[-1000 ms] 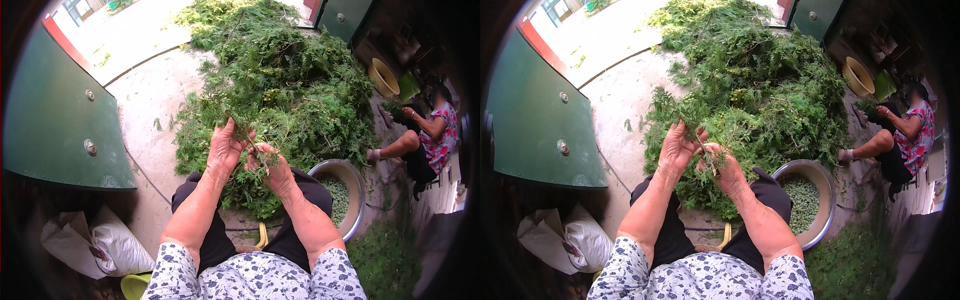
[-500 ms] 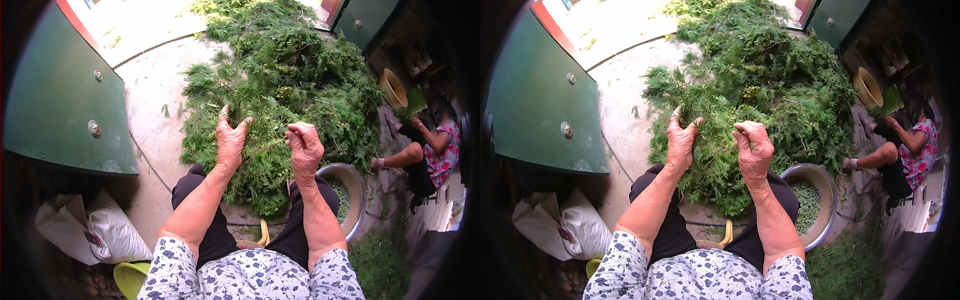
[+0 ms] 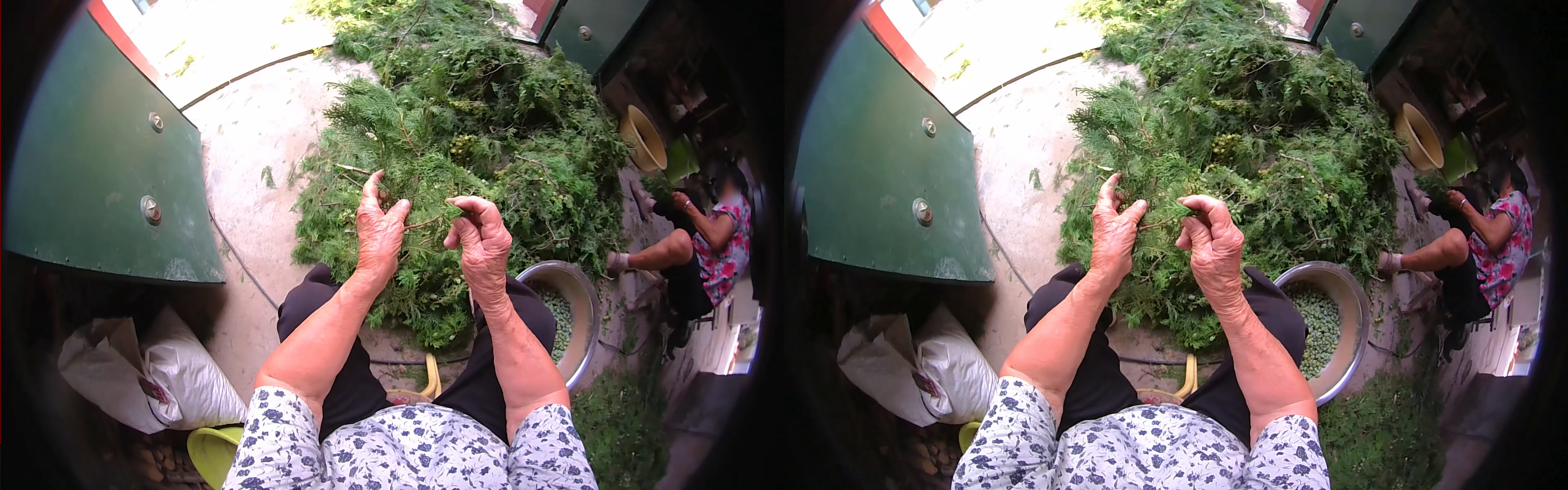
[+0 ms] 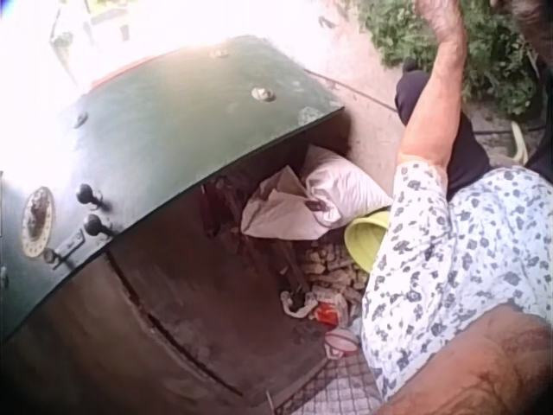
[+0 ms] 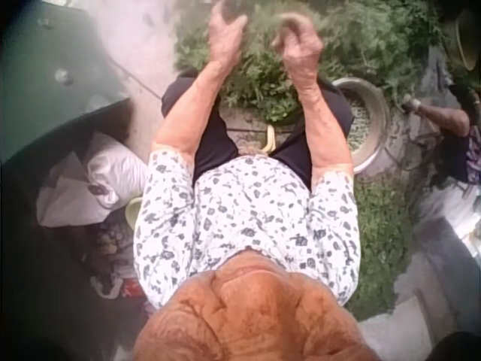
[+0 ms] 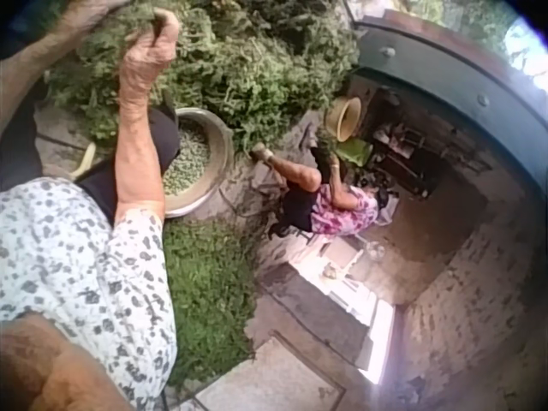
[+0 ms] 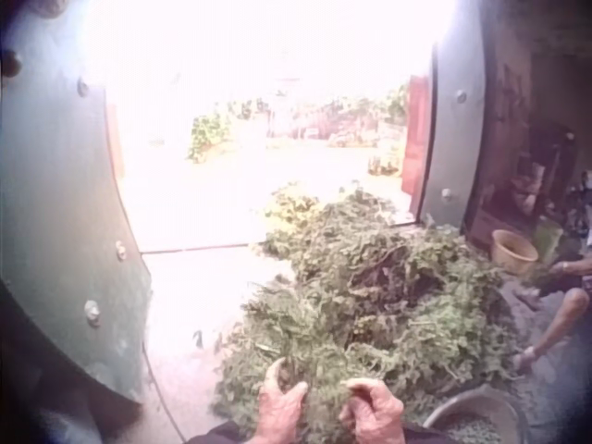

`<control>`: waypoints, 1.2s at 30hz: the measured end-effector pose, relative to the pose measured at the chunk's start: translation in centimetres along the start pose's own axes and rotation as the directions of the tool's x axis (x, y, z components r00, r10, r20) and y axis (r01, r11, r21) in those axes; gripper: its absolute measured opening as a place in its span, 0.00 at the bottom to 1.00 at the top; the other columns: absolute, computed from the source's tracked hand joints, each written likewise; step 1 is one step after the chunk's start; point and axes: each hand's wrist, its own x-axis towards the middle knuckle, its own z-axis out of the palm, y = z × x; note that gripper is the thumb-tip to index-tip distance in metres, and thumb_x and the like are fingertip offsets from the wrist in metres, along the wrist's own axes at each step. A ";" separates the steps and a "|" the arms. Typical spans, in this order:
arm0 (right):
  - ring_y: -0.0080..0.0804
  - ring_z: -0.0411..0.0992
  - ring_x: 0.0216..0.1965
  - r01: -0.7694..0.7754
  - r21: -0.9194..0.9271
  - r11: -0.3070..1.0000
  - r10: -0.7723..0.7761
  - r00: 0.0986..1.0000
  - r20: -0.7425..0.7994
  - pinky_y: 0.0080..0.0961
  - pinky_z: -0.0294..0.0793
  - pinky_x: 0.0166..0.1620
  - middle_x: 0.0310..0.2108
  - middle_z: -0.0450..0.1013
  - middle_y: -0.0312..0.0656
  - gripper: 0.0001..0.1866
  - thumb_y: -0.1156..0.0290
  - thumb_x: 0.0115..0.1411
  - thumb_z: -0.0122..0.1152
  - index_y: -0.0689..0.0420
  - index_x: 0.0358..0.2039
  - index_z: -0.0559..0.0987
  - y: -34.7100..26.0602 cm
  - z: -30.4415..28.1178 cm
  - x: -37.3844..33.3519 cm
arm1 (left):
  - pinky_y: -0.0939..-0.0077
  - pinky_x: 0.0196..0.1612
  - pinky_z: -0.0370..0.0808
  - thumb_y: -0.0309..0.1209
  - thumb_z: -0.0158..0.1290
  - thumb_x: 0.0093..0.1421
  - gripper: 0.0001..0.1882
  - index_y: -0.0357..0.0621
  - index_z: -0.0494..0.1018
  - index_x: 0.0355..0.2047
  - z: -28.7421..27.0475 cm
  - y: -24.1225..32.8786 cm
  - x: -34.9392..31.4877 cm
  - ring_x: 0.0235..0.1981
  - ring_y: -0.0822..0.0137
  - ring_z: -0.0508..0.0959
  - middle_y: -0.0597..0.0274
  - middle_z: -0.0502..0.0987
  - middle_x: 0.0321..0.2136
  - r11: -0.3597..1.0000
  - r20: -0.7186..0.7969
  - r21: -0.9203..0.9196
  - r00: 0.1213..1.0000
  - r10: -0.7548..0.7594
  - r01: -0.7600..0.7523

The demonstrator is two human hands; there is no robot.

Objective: Picking berries or seeds from branches and placing them in a metal bowl.

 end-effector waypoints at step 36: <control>0.26 0.71 0.27 -0.566 -0.487 0.665 0.148 0.740 -0.657 0.22 0.72 0.32 0.32 0.71 0.42 0.14 0.73 0.52 0.59 0.61 0.39 0.75 2.9 -22.6 -11.5 | 0.80 0.37 0.69 0.18 0.54 0.49 0.17 0.38 0.68 0.41 0.0 1.6 -0.2 0.32 0.73 0.72 0.64 0.74 0.33 0.979 0.091 -0.168 0.991 -0.099 0.113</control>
